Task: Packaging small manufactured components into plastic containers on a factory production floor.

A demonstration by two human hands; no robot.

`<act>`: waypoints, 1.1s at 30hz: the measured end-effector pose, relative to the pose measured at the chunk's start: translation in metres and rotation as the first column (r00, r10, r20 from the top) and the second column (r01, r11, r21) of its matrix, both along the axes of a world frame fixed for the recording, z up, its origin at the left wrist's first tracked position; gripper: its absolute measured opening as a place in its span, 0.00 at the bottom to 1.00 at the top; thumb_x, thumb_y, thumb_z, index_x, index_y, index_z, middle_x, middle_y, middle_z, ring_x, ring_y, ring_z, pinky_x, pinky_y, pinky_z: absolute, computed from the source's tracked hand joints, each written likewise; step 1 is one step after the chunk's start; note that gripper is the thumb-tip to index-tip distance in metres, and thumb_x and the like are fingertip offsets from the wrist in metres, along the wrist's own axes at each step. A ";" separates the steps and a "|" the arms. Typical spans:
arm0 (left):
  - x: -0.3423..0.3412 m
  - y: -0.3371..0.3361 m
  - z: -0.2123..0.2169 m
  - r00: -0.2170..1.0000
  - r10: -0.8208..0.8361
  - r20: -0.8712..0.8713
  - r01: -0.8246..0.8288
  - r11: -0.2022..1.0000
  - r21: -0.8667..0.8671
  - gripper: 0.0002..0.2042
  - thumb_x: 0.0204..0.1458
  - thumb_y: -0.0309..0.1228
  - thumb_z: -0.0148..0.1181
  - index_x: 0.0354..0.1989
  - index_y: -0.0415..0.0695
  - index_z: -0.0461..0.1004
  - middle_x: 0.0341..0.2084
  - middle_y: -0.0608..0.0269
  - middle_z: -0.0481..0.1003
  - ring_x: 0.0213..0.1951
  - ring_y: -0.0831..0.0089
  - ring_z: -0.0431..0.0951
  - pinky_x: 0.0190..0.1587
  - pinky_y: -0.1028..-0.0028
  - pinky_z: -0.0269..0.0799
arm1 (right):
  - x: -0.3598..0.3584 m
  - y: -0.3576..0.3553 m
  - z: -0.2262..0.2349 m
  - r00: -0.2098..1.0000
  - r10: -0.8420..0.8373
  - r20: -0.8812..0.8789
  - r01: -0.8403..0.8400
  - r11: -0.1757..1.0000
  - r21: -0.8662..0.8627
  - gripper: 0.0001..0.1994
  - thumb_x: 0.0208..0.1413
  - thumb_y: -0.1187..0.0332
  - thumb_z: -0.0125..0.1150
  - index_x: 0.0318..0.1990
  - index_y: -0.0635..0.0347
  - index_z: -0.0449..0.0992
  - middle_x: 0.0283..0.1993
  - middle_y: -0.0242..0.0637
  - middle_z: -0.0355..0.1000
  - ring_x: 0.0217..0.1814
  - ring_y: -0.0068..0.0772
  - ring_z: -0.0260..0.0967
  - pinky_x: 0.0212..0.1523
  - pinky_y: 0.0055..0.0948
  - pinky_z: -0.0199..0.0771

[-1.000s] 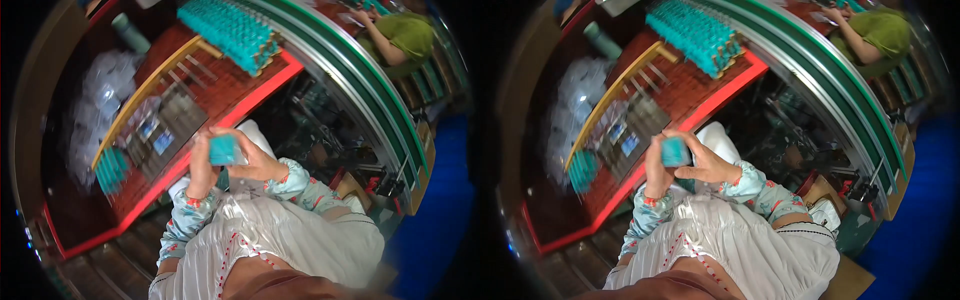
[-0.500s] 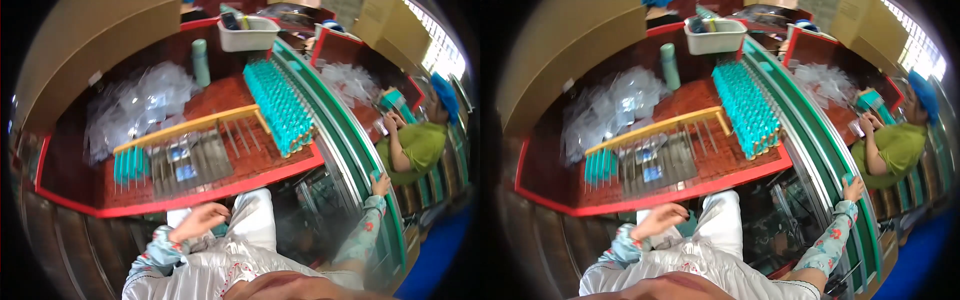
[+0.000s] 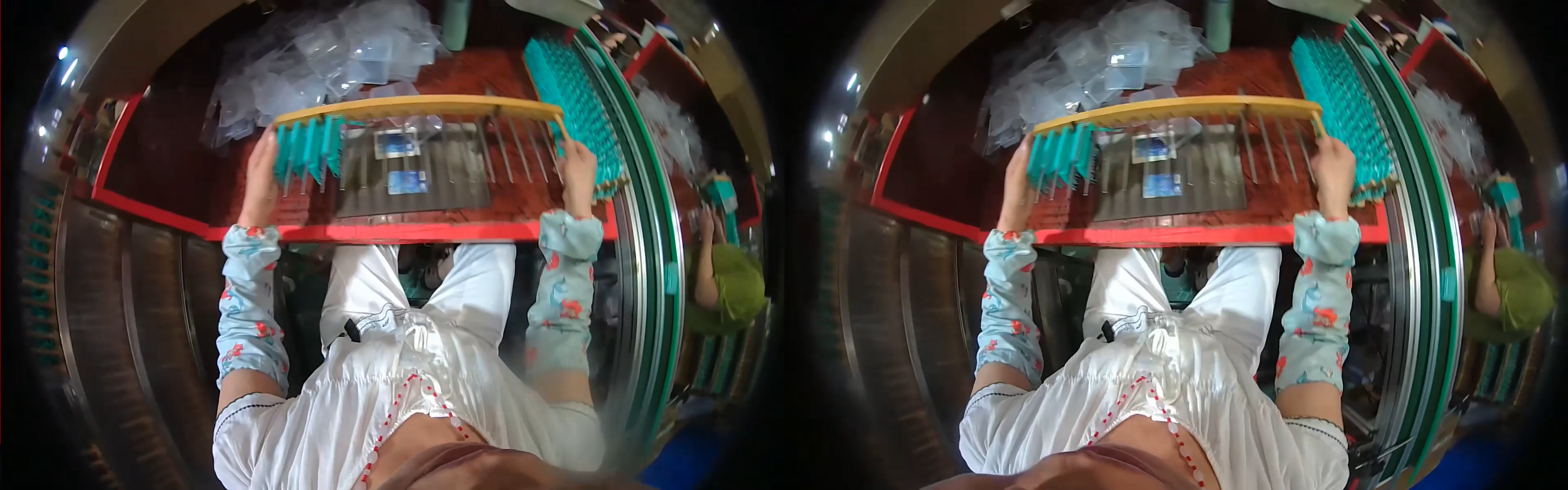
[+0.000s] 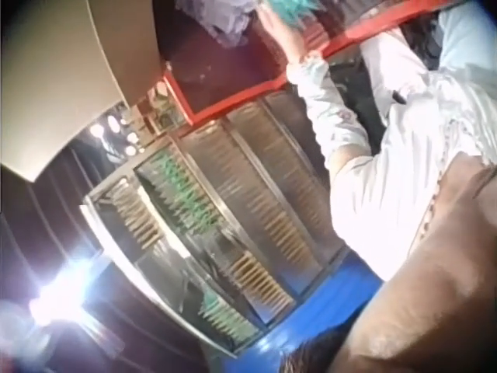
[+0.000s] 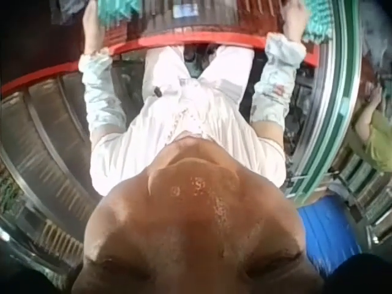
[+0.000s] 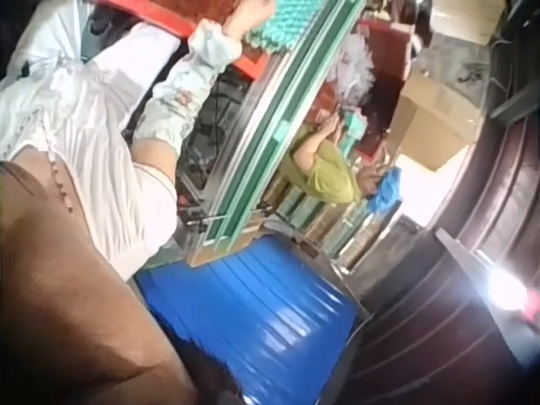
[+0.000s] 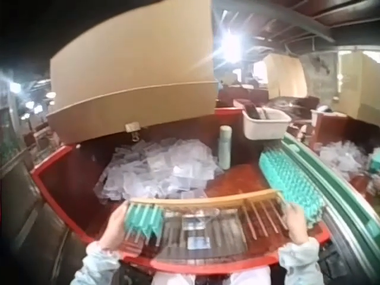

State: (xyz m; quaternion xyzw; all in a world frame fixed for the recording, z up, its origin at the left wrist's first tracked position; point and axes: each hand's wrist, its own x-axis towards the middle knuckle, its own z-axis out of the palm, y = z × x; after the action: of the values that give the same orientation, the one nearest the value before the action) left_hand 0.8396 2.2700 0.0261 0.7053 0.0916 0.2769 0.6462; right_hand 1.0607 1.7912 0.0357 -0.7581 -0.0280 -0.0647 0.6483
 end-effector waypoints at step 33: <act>-0.107 -0.053 -0.049 0.944 -0.099 -0.314 -0.045 0.905 -0.422 0.24 0.61 0.47 0.44 0.58 0.43 0.65 0.45 0.61 0.75 0.37 0.75 0.76 0.36 0.73 0.75 | -0.230 0.200 -0.061 0.569 0.775 0.276 -0.594 0.619 -0.513 0.17 0.58 0.66 0.54 0.54 0.61 0.70 0.56 0.47 0.67 0.57 0.49 0.65 0.52 0.40 0.67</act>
State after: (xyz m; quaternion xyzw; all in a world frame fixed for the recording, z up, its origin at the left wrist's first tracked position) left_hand 0.7331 2.2171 -0.0233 0.5854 0.2457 0.1201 0.7633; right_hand 0.8311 1.9914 -0.0254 -0.7498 -0.4939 0.0207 0.4399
